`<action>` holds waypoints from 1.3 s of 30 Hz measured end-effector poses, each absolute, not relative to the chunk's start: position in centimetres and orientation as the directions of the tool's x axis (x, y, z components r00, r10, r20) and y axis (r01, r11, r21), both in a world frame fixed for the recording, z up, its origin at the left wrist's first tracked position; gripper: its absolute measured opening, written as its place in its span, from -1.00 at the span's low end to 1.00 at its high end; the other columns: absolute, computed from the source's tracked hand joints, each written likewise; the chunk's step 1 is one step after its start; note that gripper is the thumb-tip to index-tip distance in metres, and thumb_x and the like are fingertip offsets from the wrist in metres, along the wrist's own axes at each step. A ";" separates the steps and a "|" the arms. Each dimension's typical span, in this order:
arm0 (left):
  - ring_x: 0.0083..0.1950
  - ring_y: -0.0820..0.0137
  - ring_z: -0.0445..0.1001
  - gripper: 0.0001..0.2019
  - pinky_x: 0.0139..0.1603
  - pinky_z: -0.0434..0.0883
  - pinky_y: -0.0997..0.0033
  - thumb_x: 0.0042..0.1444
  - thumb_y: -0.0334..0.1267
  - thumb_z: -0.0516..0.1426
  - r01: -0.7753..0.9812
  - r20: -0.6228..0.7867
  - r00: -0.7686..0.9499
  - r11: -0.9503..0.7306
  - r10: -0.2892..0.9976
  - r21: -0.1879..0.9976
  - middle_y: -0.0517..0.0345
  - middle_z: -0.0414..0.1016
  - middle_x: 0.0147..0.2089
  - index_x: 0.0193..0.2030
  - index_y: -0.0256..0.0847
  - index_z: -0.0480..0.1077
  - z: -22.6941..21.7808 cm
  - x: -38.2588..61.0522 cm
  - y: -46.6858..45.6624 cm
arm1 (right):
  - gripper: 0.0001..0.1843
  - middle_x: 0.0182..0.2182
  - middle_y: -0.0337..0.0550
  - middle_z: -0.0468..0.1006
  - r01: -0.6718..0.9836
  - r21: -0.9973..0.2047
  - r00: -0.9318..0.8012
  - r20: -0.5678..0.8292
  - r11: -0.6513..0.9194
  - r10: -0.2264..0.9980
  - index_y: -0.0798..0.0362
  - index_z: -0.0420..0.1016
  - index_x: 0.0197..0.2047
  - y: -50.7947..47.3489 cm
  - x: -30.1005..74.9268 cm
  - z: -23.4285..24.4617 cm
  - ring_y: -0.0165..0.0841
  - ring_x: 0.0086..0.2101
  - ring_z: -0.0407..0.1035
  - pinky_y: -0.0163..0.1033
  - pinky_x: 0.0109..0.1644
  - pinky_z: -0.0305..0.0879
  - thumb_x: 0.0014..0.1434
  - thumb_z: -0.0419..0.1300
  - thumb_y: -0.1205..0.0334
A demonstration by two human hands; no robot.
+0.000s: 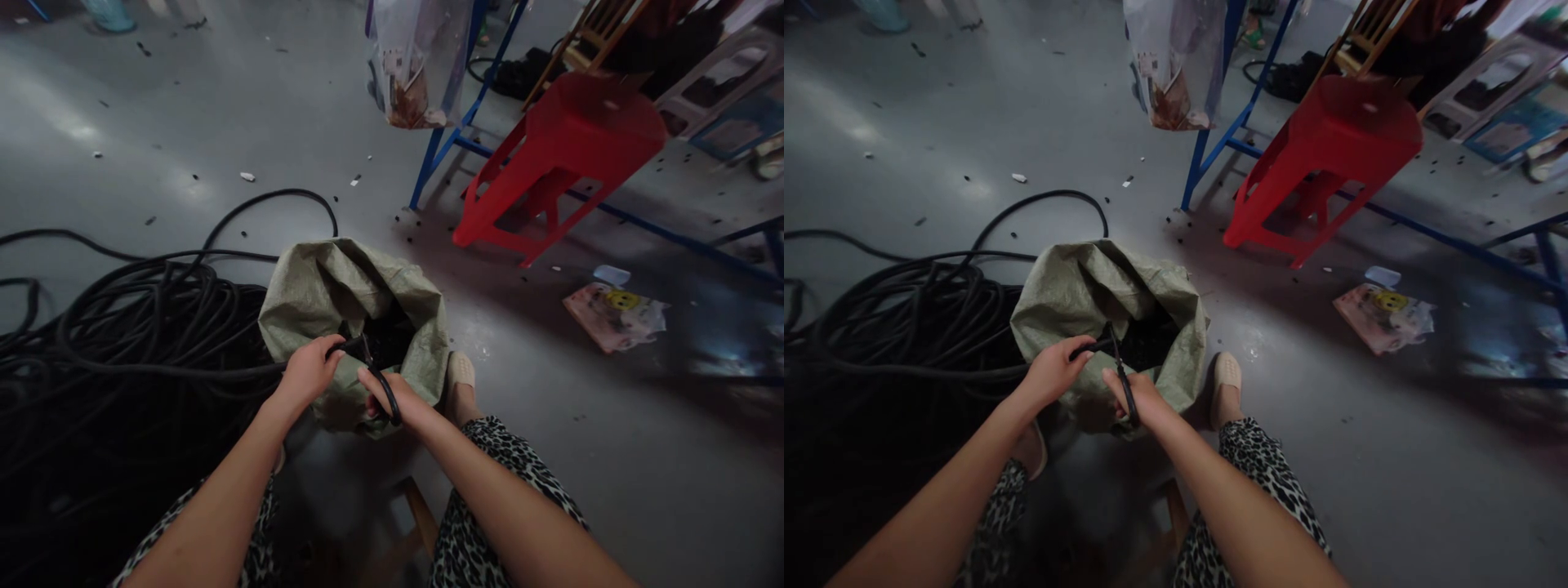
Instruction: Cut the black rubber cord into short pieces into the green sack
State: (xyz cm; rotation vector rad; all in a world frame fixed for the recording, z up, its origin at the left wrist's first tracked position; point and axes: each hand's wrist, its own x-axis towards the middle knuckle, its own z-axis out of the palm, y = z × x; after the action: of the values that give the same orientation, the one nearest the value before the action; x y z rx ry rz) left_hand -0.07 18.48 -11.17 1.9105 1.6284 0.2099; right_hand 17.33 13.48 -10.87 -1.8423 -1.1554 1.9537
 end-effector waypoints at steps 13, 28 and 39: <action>0.05 0.25 0.48 -0.68 0.10 0.37 0.30 0.17 -0.26 0.04 0.846 -0.295 0.249 -0.059 0.923 0.530 0.05 0.53 0.03 0.04 -0.21 0.44 -10.7 0.1 18.4 | -0.43 -0.64 -0.19 0.37 0.380 -0.651 -0.193 -0.750 -0.657 0.632 0.15 0.33 -0.55 13.7 17.3 -10.0 -0.46 -0.60 0.31 -0.40 -0.48 0.19 0.24 -0.01 -0.17; 0.04 0.23 0.48 -0.65 0.08 0.38 0.27 0.18 -0.26 0.00 0.837 -0.319 0.316 -0.104 0.893 0.537 0.01 0.53 0.04 0.05 -0.21 0.44 -10.7 -0.2 18.3 | -0.32 -0.62 -0.11 0.44 0.509 -0.669 -0.233 -0.713 -0.542 0.662 0.16 0.42 -0.49 13.5 17.9 -11.8 -0.37 -0.55 0.37 -0.36 -0.45 0.21 0.18 -0.05 -0.32; 0.06 0.27 0.47 -0.65 0.11 0.35 0.31 0.19 -0.26 -0.01 0.859 -0.357 0.296 -0.084 0.886 0.505 0.04 0.52 0.06 0.07 -0.19 0.42 -10.5 0.0 18.3 | -0.32 -0.67 -0.19 0.37 0.409 -0.627 -0.178 -0.768 -0.663 0.616 0.14 0.37 -0.49 13.0 17.4 -12.5 -0.45 -0.67 0.30 -0.40 -0.59 0.18 0.19 -0.11 -0.34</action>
State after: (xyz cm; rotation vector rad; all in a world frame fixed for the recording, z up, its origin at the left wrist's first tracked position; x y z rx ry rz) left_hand 0.01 18.28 -10.49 1.9279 1.5530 0.0546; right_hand 17.40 12.99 -12.53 -1.9042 -1.2048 1.9546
